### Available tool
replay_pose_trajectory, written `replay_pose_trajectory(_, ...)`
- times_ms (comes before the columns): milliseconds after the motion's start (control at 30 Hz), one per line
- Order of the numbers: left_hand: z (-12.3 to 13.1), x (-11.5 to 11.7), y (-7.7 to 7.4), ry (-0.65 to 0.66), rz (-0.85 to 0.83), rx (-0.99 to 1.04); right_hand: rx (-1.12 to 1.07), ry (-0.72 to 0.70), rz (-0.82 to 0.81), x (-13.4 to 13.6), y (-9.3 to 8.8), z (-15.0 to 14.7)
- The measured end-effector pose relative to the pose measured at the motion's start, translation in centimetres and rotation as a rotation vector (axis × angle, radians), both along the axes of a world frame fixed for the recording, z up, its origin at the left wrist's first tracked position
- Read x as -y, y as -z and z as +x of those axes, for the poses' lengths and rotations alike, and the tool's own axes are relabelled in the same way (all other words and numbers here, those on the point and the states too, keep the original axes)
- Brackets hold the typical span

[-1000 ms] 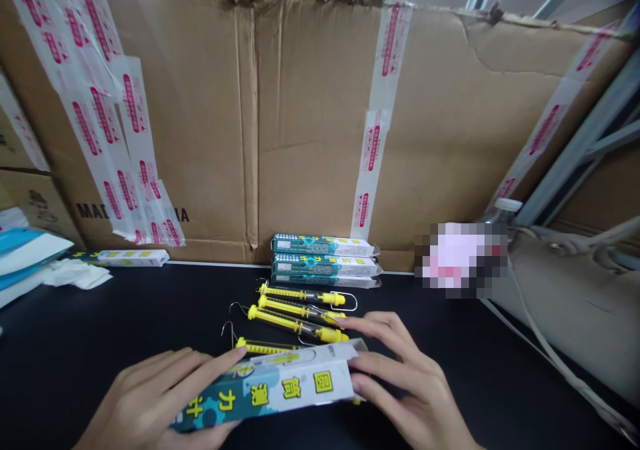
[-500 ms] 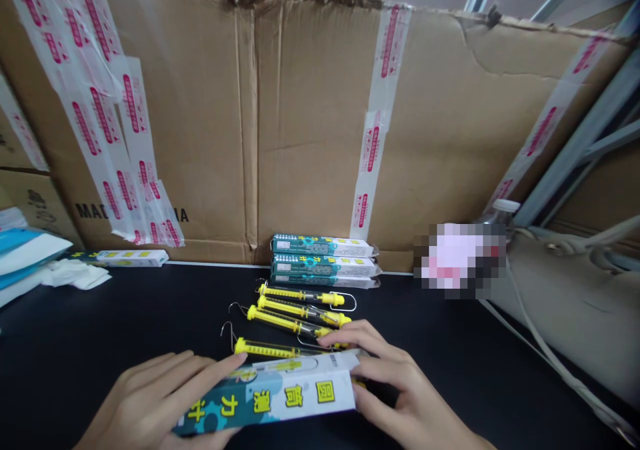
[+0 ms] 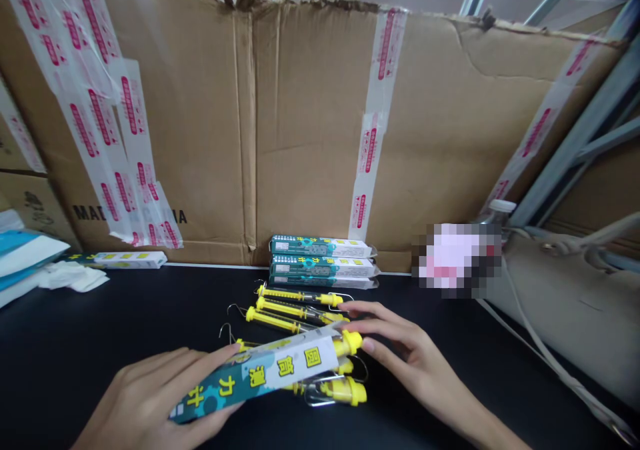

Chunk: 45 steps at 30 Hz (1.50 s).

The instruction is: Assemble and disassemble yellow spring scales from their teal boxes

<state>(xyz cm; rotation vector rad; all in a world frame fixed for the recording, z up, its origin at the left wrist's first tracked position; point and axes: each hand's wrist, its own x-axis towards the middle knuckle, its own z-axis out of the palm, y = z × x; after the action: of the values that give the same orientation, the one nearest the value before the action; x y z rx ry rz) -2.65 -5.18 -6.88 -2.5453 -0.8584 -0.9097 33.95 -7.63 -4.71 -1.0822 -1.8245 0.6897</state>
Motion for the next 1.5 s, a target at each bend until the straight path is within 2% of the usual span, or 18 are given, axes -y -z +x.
replay_pose_trajectory(133,0.0,0.0,0.0,-0.019,0.004,0.002,-0.077,0.004,-0.052,0.0,-0.2,0.4)
replay_pose_trajectory(233,-0.1,0.1,0.1,-0.027,0.007,-0.004,-0.118,-0.026,-0.043,0.6,-0.3,-0.3)
replay_pose_trajectory(333,-0.2,0.2,0.3,-0.024,0.024,-0.003,-0.170,-0.020,-0.108,0.9,-0.1,-1.4)
replay_pose_trajectory(467,-0.4,0.2,0.5,-0.040,0.002,0.015,-0.389,0.011,-0.219,0.7,0.0,-1.4)
replay_pose_trajectory(667,-0.7,-0.8,0.6,-0.157,-0.070,0.148,-0.703,0.220,-0.095,-1.3,0.2,1.8)
replay_pose_trajectory(833,-0.3,-0.9,-0.9,-0.266,-0.058,0.258,-0.847,0.362,-0.056,-2.4,1.1,2.8)
replay_pose_trajectory(933,0.1,-0.4,-1.8,-0.276,-0.103,0.279,-0.823,0.345,-0.108,-2.2,1.4,1.8)
replay_pose_trajectory(1233,0.7,0.1,-3.0,-0.305,-0.114,0.337,-0.645,0.132,-0.203,-0.1,1.1,-2.2)
replay_pose_trajectory(1367,0.4,0.0,-2.5,-0.322,-0.162,0.329,-0.564,0.124,-0.184,0.3,1.6,-2.8)
replay_pose_trajectory(1500,0.1,-0.2,-1.3,-0.361,-0.204,0.290,-0.186,0.182,-0.034,0.6,1.9,-2.6)
